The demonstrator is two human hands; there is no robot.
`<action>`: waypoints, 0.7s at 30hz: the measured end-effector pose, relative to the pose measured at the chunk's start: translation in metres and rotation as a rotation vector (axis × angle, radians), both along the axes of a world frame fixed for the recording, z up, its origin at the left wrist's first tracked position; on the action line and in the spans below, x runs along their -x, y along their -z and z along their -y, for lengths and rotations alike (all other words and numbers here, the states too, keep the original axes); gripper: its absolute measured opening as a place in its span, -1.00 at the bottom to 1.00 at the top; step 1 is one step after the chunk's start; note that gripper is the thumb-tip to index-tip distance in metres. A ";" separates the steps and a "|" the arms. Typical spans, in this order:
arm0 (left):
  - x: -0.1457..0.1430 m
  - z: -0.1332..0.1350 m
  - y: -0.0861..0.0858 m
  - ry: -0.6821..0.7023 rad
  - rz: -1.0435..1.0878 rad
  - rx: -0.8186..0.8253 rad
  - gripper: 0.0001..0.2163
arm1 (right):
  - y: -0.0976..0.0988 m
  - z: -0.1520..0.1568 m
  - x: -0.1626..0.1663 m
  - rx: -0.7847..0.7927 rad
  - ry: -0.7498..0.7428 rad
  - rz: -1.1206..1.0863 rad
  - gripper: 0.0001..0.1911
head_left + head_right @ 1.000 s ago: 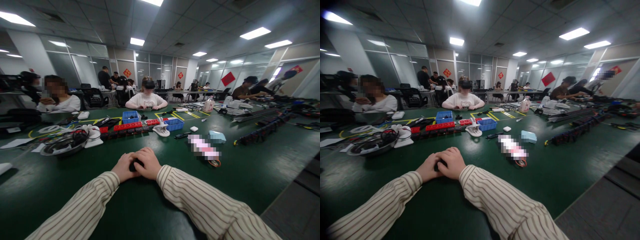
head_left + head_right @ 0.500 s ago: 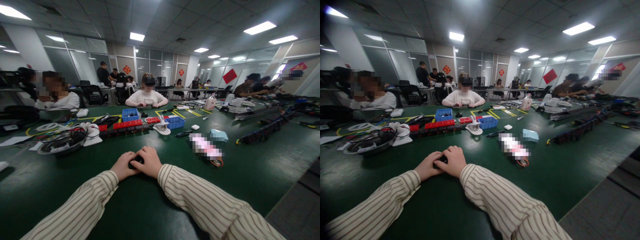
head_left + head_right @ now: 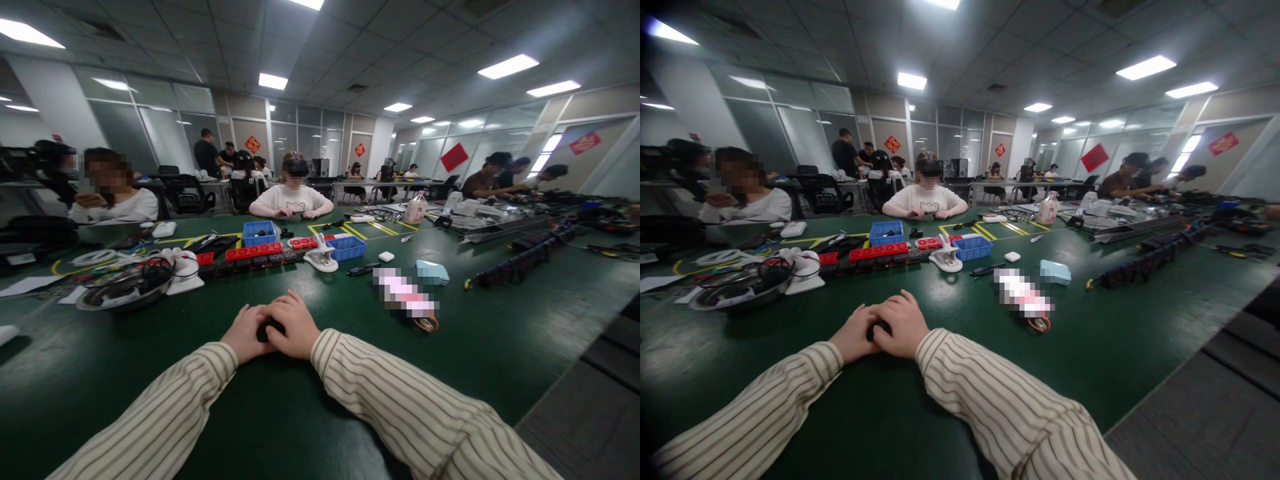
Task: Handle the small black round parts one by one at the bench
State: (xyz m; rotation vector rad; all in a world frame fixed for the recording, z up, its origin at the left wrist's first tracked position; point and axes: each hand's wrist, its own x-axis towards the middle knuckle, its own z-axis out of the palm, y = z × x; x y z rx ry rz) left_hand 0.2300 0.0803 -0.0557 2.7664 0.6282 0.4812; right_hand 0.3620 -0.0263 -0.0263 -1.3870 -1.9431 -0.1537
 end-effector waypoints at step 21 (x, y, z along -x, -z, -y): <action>0.000 -0.007 -0.002 0.069 0.040 0.055 -0.73 | 0.006 -0.010 -0.005 0.045 -0.032 0.026 -0.84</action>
